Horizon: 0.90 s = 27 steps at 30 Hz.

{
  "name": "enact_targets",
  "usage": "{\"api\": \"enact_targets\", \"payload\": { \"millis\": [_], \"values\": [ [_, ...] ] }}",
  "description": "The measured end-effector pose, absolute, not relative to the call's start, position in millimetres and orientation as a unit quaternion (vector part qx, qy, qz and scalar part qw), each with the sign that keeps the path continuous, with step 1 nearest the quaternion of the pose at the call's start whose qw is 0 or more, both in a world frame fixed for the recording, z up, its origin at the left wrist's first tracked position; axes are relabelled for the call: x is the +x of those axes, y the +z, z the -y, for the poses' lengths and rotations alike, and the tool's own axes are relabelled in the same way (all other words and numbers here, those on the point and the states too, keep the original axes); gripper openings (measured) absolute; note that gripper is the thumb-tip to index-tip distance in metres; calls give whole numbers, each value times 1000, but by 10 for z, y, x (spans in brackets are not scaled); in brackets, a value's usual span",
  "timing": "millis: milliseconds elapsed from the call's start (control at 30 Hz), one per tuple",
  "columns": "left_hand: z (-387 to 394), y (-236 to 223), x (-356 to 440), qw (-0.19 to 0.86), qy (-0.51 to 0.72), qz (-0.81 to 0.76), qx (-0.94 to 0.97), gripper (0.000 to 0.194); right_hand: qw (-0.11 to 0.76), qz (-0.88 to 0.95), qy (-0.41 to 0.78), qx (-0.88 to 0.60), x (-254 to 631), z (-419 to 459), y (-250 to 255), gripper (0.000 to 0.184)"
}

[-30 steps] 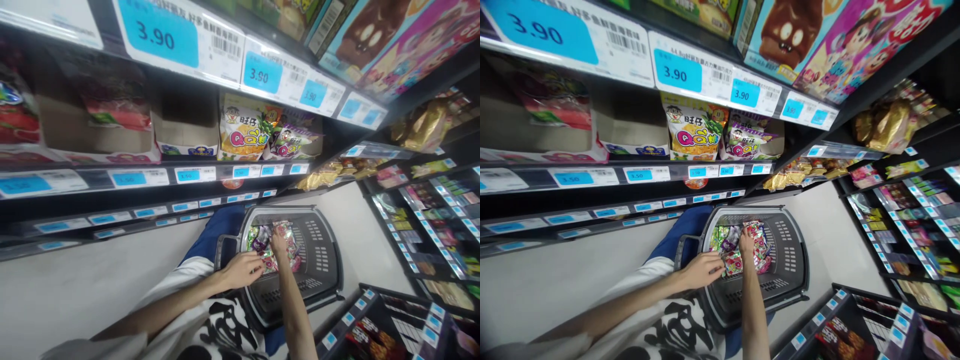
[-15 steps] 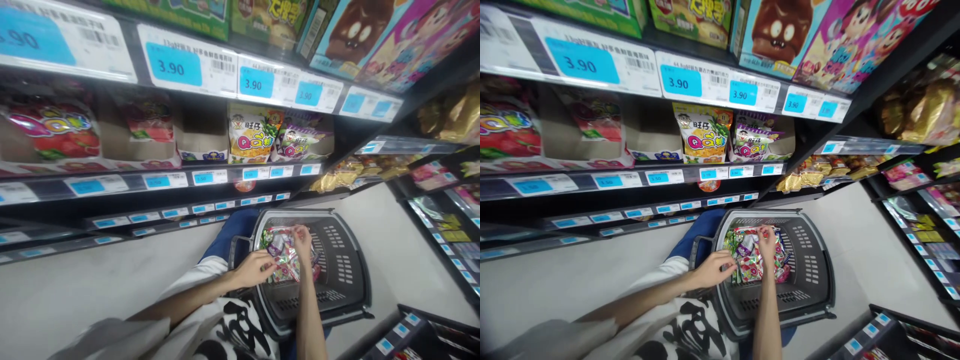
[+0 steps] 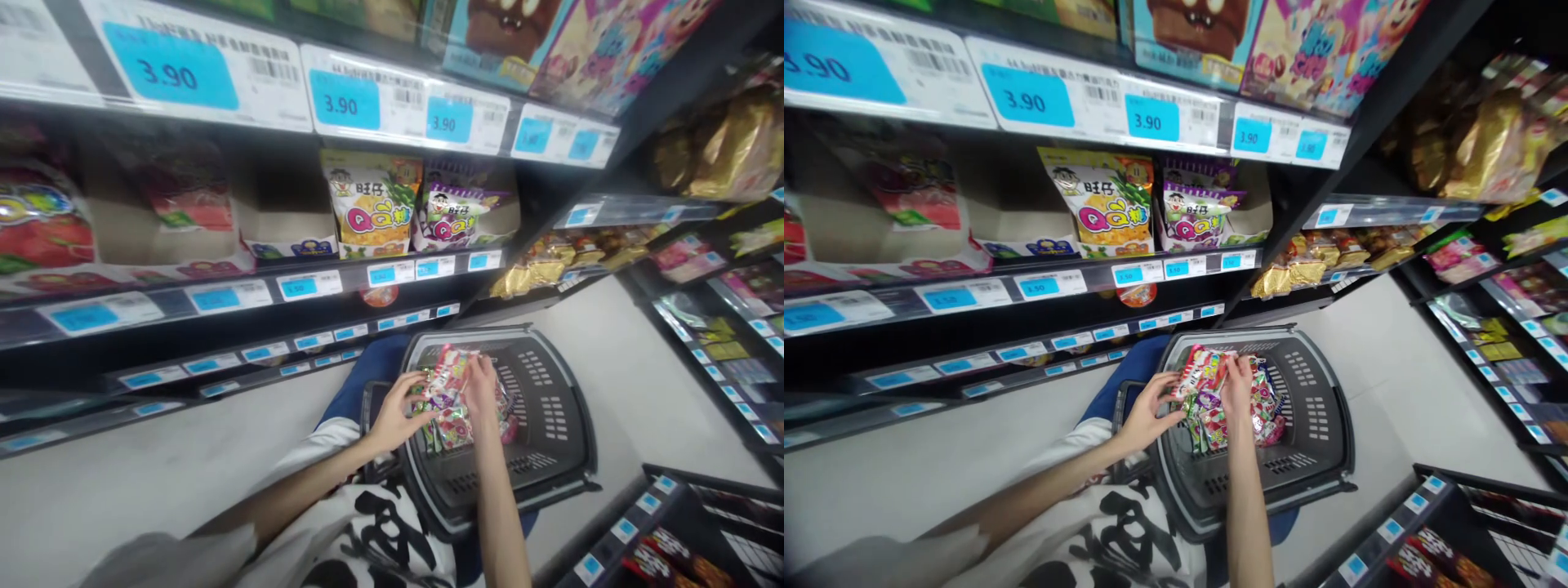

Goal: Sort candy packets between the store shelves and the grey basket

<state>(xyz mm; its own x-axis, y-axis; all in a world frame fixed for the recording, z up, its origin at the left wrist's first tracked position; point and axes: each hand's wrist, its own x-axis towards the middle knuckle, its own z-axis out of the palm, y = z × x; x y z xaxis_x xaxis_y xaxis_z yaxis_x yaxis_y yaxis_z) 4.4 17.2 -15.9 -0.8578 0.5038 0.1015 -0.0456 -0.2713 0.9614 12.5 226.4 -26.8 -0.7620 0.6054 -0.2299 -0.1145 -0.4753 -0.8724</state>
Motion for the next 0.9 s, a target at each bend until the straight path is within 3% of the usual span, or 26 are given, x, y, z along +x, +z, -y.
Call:
{"api": "enact_targets", "payload": {
  "millis": [167,333,433,533,633,700,900],
  "values": [
    [-172,-183,25,179,763,-609,125,28,148,437,843,-276,48,-2069,-224,36],
    [-158,-123,-22,189,768,-607,75,34,120,493,815,-279,72,-2131,-110,34],
    [-156,-109,-39,187,773,-603,66,38,72,615,749,-236,140,-2293,-85,14],
    [-164,-144,-30,189,773,-602,63,37,-4,708,688,-161,222,-2451,-68,25],
    [-174,-203,-7,175,766,-615,71,34,-53,719,678,-143,276,-2504,-20,17],
    [-178,-231,5,160,753,-633,87,30,-79,700,698,-131,283,-2464,25,30],
    [-192,-226,22,184,761,-619,72,35,-84,678,722,-104,215,-2261,-16,28]
  ]
}}
